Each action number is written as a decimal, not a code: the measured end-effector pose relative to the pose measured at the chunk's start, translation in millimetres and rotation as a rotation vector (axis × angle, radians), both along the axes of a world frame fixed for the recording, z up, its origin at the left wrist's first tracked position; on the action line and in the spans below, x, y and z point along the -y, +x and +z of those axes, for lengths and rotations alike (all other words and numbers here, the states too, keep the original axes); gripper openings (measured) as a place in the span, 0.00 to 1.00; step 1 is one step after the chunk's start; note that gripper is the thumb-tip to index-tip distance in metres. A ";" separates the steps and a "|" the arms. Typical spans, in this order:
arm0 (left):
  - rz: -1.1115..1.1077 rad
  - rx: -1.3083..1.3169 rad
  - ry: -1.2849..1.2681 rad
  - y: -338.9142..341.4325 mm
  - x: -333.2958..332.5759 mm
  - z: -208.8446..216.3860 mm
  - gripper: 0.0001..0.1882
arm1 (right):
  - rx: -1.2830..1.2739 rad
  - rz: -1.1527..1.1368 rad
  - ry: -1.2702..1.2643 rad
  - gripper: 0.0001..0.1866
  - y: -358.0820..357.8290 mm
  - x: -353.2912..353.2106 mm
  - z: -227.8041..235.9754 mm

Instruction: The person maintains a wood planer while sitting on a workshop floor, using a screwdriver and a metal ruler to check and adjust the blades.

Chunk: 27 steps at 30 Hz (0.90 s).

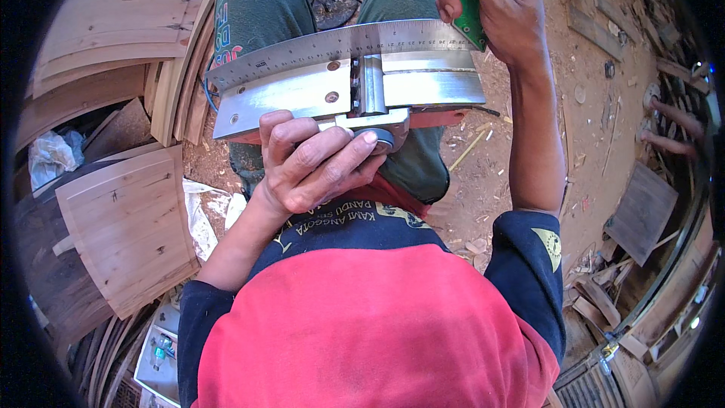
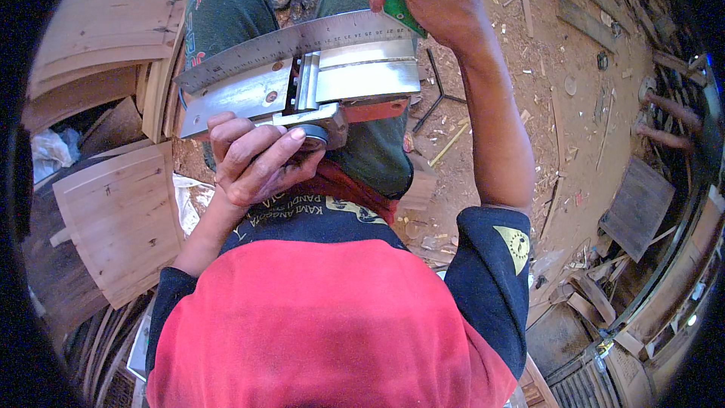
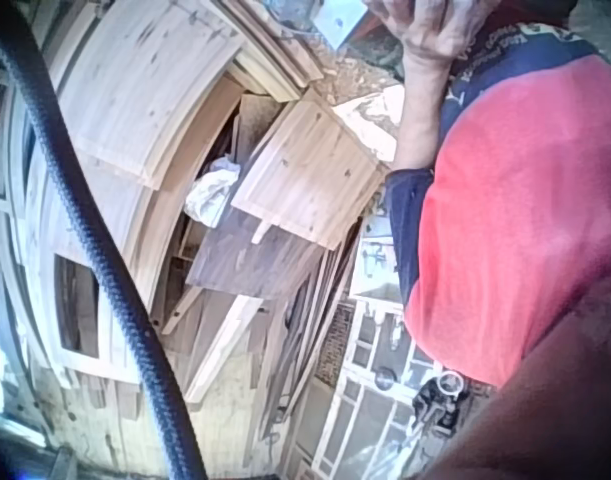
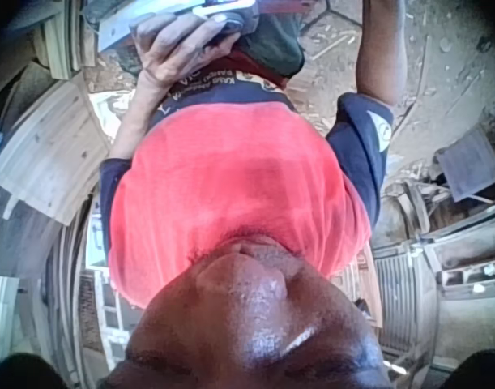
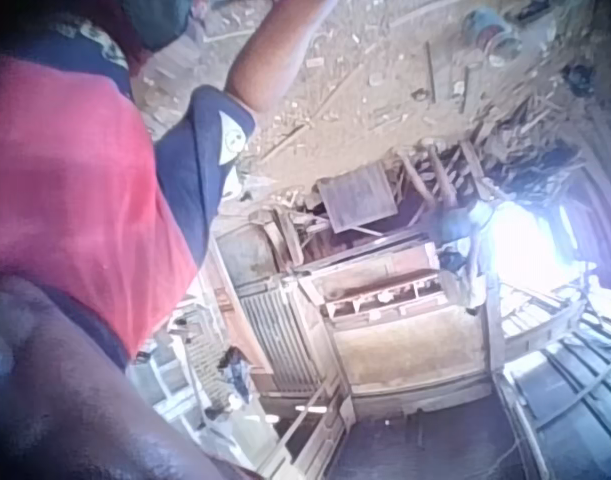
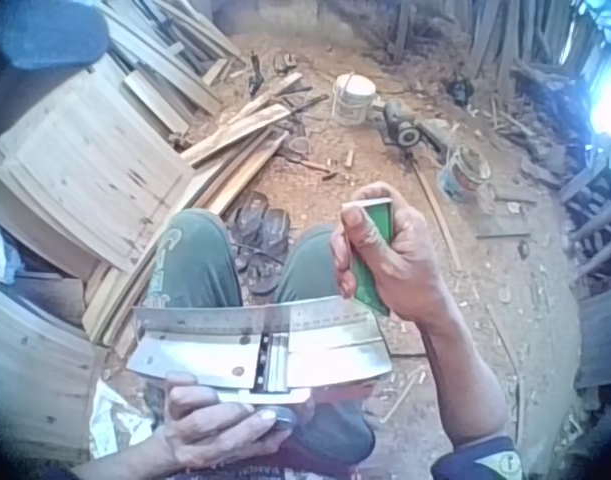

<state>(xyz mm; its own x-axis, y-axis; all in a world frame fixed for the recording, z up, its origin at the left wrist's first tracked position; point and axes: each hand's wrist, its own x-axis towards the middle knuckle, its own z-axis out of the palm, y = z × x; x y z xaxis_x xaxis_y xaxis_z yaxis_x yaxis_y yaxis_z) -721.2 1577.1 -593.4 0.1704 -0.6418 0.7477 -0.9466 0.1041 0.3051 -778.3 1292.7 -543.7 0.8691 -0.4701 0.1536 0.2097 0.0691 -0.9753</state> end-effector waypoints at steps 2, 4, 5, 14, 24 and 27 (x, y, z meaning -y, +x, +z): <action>0.001 0.004 -0.006 0.1 0.7 -0.3 0.25 | -0.001 -0.006 -0.007 0.11 -0.5 0.4 0.2; -0.001 0.011 -0.010 0.3 0.4 -1.1 0.25 | -0.005 0.000 -0.016 0.12 -0.6 1.2 -0.5; -0.002 0.010 -0.009 0.1 0.2 -1.1 0.25 | -0.006 -0.001 -0.015 0.12 -0.8 1.1 -0.3; -0.009 0.014 0.027 0.8 -2.1 0.4 0.25 | -0.029 -0.016 -0.026 0.13 -1.2 0.9 1.4; -0.031 -0.014 0.013 -1.1 -0.4 3.5 0.25 | -0.016 0.017 -0.083 0.14 -5.2 -3.2 12.2; -0.028 -0.020 0.002 -1.7 -0.5 4.9 0.25 | -0.005 0.025 -0.088 0.15 -5.0 -3.8 12.4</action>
